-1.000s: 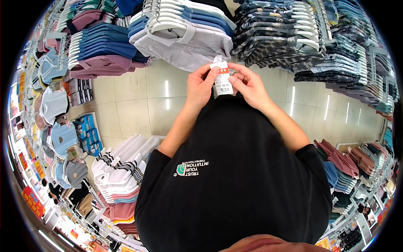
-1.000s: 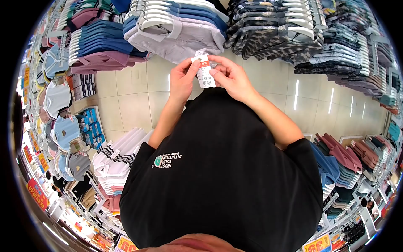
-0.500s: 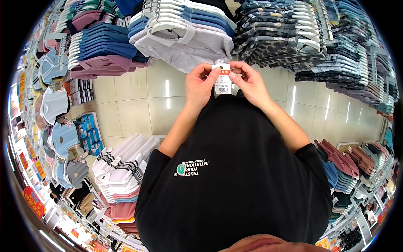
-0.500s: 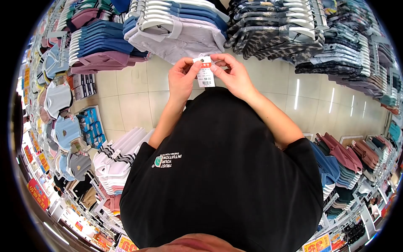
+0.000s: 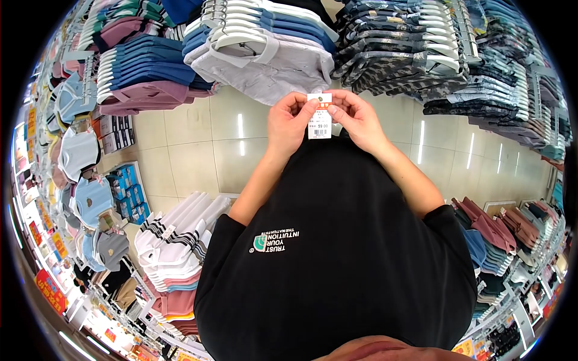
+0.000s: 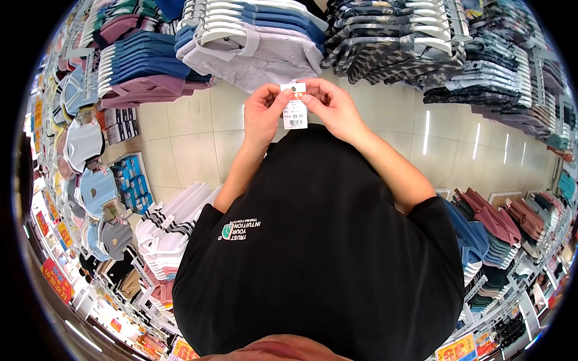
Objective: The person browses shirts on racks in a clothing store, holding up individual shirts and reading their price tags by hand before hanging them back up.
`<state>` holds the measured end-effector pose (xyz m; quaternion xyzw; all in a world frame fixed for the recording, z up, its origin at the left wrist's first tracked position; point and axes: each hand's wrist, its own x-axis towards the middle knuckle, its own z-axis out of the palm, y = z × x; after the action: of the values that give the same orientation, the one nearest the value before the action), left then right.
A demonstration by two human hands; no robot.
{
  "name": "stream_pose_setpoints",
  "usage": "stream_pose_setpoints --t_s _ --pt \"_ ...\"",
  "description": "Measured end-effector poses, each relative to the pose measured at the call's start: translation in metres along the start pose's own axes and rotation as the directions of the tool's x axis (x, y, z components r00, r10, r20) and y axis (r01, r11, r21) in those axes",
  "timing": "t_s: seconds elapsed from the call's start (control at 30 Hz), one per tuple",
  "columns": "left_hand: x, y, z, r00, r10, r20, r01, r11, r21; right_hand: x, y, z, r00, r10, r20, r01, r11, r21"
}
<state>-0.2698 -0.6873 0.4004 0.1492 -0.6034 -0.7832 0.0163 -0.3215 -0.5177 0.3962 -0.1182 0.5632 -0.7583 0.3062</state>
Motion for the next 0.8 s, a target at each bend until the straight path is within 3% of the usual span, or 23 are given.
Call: stream_pose_setpoints --t_s 0.2,0.5,0.8 --pt "0.002 -0.003 -0.002 0.999 -0.025 0.023 0.025 0.999 -0.022 0.0 -0.001 0.0 1.0 -0.009 -0.014 0.009 1.0 -0.015" --pt "0.003 -0.01 -0.003 0.999 0.015 0.039 -0.01 0.994 -0.112 0.004 0.006 -0.008 0.999 -0.049 -0.007 0.046 0.975 -0.218" --pt "0.0 -0.01 -0.005 0.998 -0.008 0.07 0.012 0.998 -0.061 0.003 0.005 0.005 1.0 0.009 0.018 -0.009 1.0 -0.003"
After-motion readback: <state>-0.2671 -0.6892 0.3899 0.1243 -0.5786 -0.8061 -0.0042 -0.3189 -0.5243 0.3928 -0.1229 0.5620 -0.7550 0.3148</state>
